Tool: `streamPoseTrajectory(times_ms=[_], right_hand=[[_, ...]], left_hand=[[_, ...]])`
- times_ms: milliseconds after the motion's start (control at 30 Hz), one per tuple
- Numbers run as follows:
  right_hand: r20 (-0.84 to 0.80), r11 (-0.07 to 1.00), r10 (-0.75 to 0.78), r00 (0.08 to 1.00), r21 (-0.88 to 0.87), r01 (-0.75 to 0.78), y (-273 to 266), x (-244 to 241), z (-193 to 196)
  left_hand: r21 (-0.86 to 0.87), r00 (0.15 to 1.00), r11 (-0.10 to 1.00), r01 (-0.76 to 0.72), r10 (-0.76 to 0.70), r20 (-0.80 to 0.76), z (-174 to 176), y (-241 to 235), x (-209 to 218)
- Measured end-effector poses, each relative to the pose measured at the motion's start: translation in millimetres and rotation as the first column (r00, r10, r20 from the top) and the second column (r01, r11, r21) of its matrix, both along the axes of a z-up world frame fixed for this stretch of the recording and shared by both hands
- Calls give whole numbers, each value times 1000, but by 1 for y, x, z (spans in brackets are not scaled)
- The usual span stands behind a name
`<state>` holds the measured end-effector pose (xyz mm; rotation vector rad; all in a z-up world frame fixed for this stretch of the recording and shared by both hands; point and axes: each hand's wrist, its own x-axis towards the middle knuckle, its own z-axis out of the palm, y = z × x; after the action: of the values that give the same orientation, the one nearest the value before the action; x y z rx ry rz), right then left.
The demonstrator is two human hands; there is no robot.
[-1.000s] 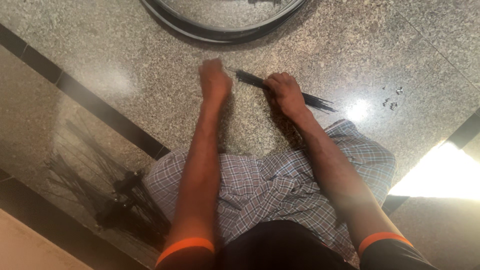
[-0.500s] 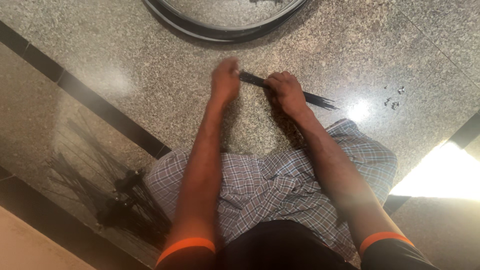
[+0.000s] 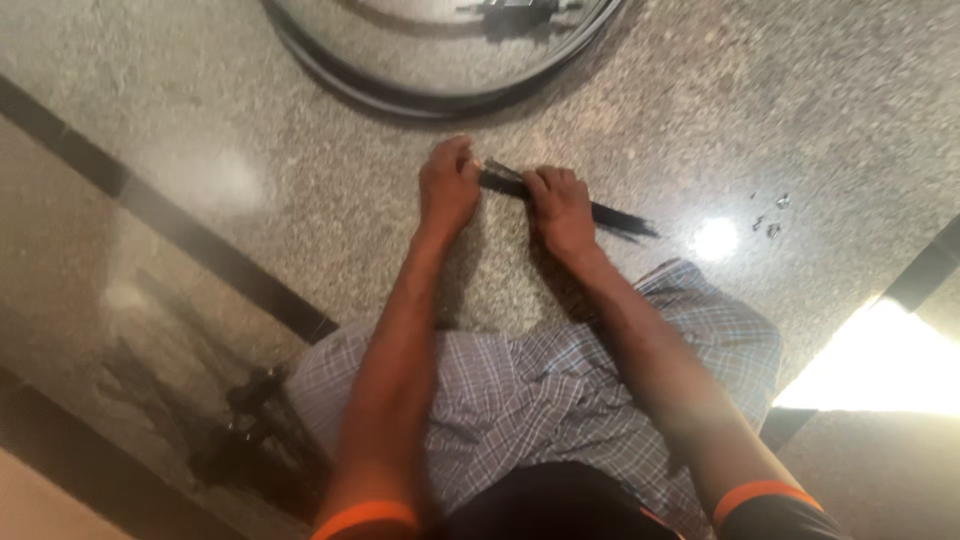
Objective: The person sits on the floor and installs bicycle spokes into a wheel hub. They pick up individual spokes, insert them into the hub, and arrange them around the hub body.
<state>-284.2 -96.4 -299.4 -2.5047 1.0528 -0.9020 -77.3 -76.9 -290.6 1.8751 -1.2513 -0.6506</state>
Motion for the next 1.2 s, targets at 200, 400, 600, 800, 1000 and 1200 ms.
streamPoseTrajectory(times_ms=[200, 400, 600, 800, 1000, 1200], right_hand=[[-134, 991, -64, 989, 108, 79, -4, -2, 7], [-38, 970, 13, 999, 244, -3, -16, -13, 22], [-338, 935, -80, 938, 302, 188, -17, -17, 18], [-321, 982, -79, 944, 138, 129, -12, -10, 7], [-340, 993, -80, 937, 56, 105, -7, -5, -8], [-311, 999, -43, 950, 3, 46, 3, -3, -19]], left_hand=[[-223, 899, 932, 287, -182, 399, 6, -85, 3], [-368, 757, 799, 476, -159, 633, -22, -192, -8], [-1, 634, 947, 321, -214, 743, -35, -228, -9], [63, 721, 950, 307, -275, 636, 22, -177, 6], [16, 993, 999, 48, -46, -107, 107, -4, -14], [16, 451, 955, -295, 154, -879, 77, 70, -27]])
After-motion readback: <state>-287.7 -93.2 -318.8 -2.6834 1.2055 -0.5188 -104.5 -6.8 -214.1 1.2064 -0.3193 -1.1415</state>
